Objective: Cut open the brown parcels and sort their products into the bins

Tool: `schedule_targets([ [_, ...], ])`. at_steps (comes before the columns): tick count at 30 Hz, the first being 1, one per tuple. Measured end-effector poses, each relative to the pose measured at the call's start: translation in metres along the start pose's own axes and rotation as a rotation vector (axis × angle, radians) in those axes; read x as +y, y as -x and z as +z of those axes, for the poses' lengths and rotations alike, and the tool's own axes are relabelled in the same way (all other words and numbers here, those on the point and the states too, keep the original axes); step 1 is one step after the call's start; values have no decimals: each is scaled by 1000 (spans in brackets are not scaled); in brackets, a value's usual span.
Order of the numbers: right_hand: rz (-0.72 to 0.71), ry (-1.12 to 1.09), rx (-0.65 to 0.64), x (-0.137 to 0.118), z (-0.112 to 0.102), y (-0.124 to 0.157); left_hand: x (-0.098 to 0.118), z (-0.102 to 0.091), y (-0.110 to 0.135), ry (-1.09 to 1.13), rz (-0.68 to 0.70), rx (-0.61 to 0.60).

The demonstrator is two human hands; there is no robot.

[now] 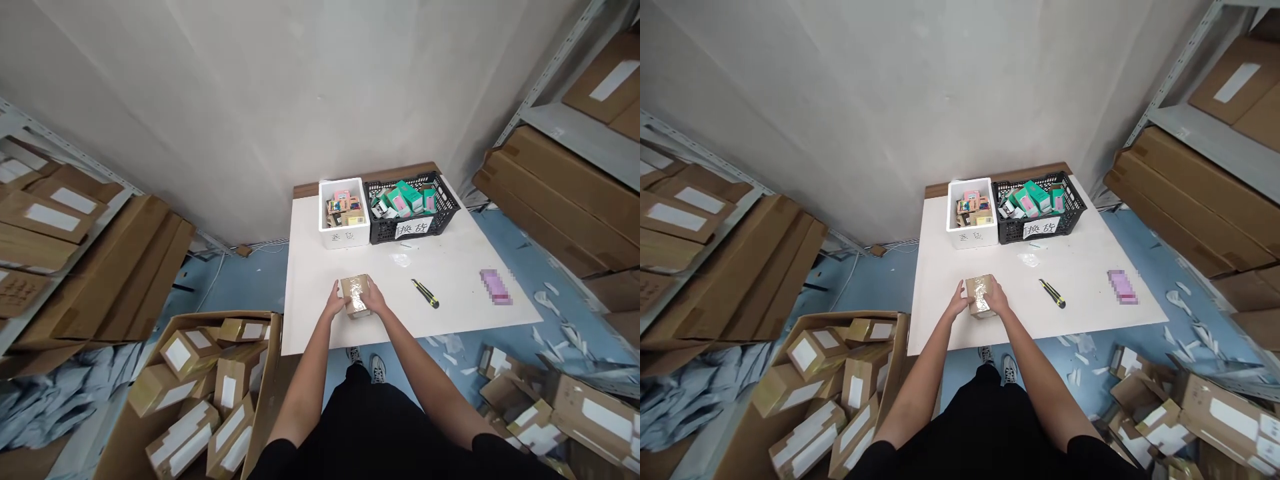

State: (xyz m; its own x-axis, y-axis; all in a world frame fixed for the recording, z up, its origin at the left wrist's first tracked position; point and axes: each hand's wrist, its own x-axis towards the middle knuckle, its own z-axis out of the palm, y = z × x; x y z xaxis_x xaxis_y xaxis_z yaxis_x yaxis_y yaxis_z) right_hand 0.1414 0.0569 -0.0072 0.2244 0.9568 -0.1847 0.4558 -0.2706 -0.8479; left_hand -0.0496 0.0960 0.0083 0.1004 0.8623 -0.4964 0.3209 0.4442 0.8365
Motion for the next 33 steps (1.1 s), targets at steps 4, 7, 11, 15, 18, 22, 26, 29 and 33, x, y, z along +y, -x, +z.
schedule_targets([
  [4,88,102,-97,-26,-7,-19,24,0,-19,-19,7,-89],
  [7,136,158,-64,-37,-18,-27,34,9,-23,-23,100,-73],
  [11,90,215,43,-33,-29,-33,27,34,-21,49,323,18],
  [15,154,346,4,-15,-26,-31,4,59,-22,-22,325,19],
  [18,245,420,-100,1,-25,-25,-10,65,-28,-71,224,-106],
  [22,261,415,-120,12,-36,-22,-2,57,-50,-294,234,-150],
  [26,161,323,2,4,-61,-33,37,45,-88,-671,318,-211],
  [29,68,254,56,-4,-92,-45,64,40,-117,-822,319,-325],
  [33,-14,205,117,8,-148,-53,75,41,-137,-1056,283,-388],
])
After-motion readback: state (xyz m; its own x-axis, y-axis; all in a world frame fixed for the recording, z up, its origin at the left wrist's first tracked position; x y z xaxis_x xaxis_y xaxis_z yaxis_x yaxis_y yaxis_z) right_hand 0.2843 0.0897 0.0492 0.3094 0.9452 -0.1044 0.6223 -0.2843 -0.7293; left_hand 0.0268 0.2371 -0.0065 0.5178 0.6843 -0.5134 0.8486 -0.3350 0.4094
